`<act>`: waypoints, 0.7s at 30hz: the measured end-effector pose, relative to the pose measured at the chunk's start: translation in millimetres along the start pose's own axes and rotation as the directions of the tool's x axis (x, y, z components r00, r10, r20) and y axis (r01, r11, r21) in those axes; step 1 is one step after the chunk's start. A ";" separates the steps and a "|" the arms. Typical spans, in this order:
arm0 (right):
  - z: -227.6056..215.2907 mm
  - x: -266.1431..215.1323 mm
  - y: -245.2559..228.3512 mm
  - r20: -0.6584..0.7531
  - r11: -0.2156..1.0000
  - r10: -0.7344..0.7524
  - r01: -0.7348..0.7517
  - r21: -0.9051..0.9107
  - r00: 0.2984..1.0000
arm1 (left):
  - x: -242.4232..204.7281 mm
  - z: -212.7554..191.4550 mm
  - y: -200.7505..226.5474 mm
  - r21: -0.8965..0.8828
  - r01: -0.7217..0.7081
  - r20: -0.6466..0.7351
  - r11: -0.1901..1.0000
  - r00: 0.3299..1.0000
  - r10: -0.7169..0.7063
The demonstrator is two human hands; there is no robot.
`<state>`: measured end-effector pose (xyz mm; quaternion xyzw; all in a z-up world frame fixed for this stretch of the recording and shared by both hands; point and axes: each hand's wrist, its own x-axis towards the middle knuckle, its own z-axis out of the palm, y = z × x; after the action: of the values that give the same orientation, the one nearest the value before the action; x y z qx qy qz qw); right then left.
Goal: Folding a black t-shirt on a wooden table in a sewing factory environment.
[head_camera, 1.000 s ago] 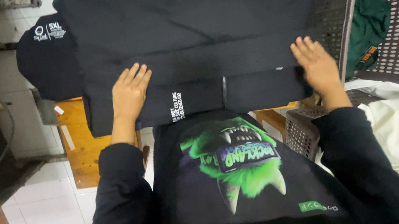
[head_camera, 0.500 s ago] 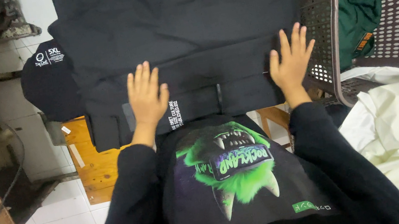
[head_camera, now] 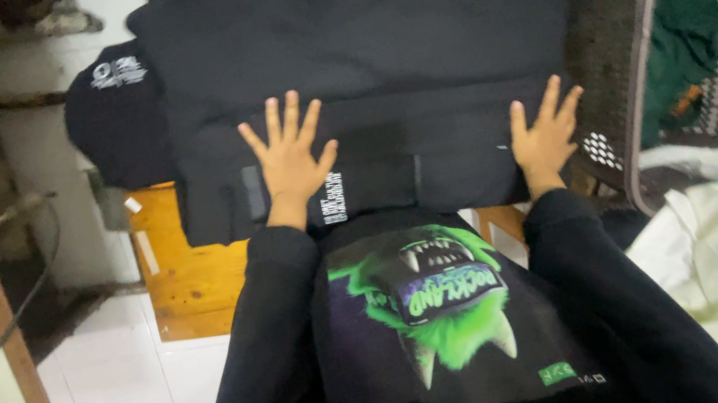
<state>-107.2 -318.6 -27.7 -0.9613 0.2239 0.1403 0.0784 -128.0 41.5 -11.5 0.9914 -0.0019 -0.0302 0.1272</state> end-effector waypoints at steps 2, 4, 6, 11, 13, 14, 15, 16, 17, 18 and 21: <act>3.3 0.1 6.3 -0.136 0.992 -0.128 0.126 -0.026 0.982 | -2.9 2.6 -1.4 -0.007 -0.019 0.026 1.000 0.999 0.019; 5.6 5.6 12.2 -0.162 0.978 -0.205 0.208 0.004 0.965 | 0.3 5.5 0.8 -0.008 0.002 0.003 1.000 1.000 -0.002; 6.4 11.9 17.6 -0.190 0.958 -0.275 0.285 0.026 0.942 | 1.9 9.5 5.3 -0.016 0.021 -0.018 1.000 1.000 -0.021; 2.3 26.0 27.1 -0.069 0.992 -0.123 0.121 -0.037 0.990 | 6.1 14.1 18.4 -0.062 -0.013 -0.035 0.998 0.999 0.011; -16.9 11.7 5.0 -0.053 0.993 -0.085 0.081 -0.087 0.995 | 2.6 1.6 16.9 -0.063 -0.050 -0.040 0.997 0.998 0.047; -25.3 5.1 -8.9 -0.047 0.992 -0.030 0.024 -0.122 0.998 | 1.9 -5.7 13.7 -0.054 -0.108 -0.047 0.993 0.993 0.106; -25.0 -0.8 -12.4 -0.041 0.990 -0.054 0.048 -0.130 0.998 | -4.6 -8.0 10.6 -0.055 -0.083 -0.049 0.995 0.996 0.081; -25.2 -4.7 -16.6 -0.148 0.983 -0.137 0.116 -0.140 0.979 | -9.6 -10.2 7.7 -0.078 -0.086 -0.100 0.993 0.992 0.078; -25.6 -8.3 -20.6 -0.253 0.971 -0.218 0.184 -0.154 0.943 | -14.4 -12.3 5.1 -0.099 -0.091 -0.152 0.991 0.986 0.075; -25.9 -15.5 -29.0 -0.250 0.965 -0.240 0.203 -0.166 0.938 | -21.7 -9.4 -1.4 -0.106 -0.069 -0.157 0.992 0.986 0.052; -15.5 -26.2 -40.9 -0.276 0.931 -0.338 0.276 -0.239 0.900 | -34.4 4.9 -15.6 -0.062 0.038 -0.208 0.997 0.977 -0.050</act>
<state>-107.6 -274.9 -1.4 -0.9975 0.0637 -0.0065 -0.0309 -162.8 55.7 -18.2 0.9848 0.0342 0.0717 0.1544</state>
